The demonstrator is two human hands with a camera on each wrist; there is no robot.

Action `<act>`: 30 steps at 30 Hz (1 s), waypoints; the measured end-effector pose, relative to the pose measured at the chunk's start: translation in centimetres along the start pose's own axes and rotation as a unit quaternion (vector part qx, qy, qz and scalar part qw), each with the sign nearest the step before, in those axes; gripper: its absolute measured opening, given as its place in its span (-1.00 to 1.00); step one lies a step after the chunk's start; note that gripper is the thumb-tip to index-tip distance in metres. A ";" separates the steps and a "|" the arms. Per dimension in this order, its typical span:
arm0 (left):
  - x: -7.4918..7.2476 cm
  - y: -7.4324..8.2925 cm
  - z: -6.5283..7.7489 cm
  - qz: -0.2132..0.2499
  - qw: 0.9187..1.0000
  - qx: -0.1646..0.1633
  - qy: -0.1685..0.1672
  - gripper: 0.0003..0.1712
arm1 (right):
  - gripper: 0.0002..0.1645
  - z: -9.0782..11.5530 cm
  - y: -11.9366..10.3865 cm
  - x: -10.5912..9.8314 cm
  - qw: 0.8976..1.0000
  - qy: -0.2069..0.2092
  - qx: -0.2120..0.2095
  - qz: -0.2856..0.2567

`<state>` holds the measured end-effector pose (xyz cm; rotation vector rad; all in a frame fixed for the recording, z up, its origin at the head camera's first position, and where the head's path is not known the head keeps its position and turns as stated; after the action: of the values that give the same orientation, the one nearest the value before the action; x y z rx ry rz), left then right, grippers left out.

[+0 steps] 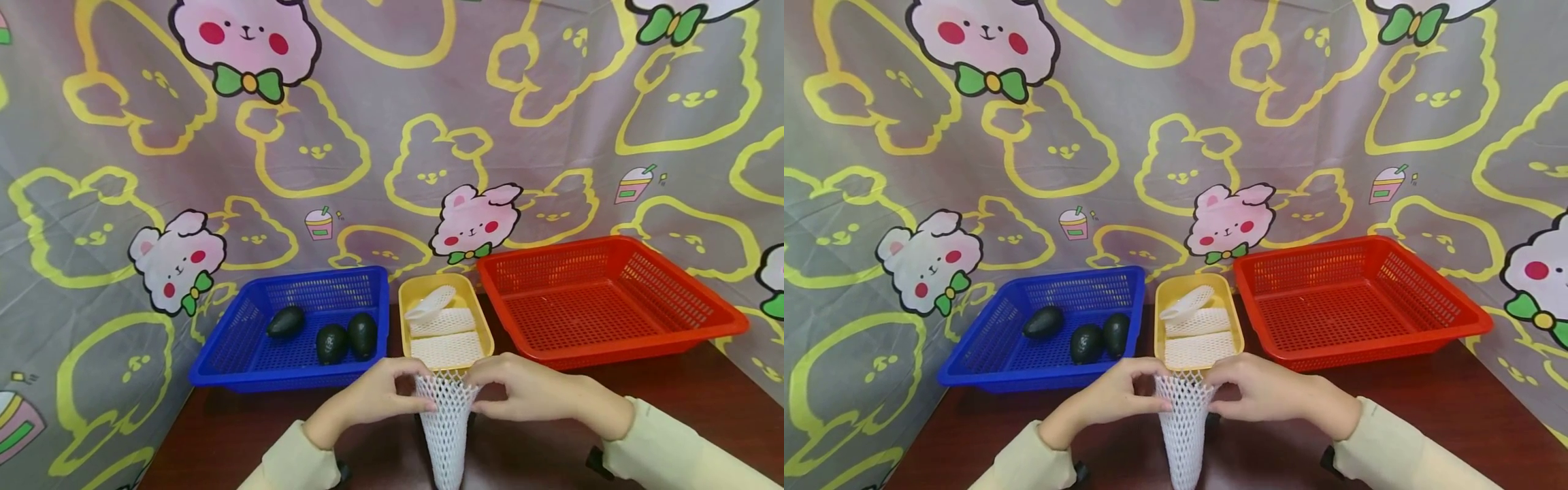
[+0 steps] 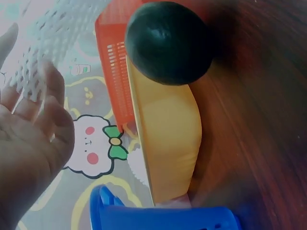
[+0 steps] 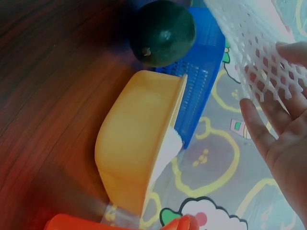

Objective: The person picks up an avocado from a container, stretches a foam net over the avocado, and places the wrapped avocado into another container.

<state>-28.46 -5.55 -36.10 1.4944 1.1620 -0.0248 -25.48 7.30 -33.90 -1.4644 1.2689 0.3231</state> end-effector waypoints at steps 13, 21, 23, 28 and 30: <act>0.9 -0.5 0.3 0.020 0.998 -0.022 -0.047 -0.85 | -0.80 -1.0 -0.4 1.5 0.999 -0.032 -0.004 -0.012; -1.1 -0.8 1.4 0.010 0.997 -0.067 -0.023 -0.90 | -0.77 0.0 0.6 1.4 0.999 -0.025 0.022 -0.019; -1.2 -0.8 1.5 0.008 0.997 -0.069 -0.027 -0.90 | -0.77 0.2 0.8 1.3 0.999 -0.025 0.030 -0.017; -0.8 -1.2 1.8 0.006 0.996 -0.077 -0.035 -0.90 | -0.78 0.9 1.0 1.3 0.998 -0.032 0.044 -0.011; -0.7 -1.4 1.7 0.003 0.997 -0.076 -0.031 -0.92 | -0.78 1.0 1.0 1.2 0.998 -0.031 0.044 -0.011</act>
<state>-28.70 -7.53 -37.28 1.3533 1.0853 0.0214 -25.41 7.69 -35.72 -1.3822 1.2006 0.2919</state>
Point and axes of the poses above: each hand's wrist, its own z-axis away from the middle knuckle, its own x-axis out of the palm, y = z × x, the point moved 10 cm from there along -z, towards the middle knuckle, and after that the axes turned 5 degrees about x, right-handed, at the moved point
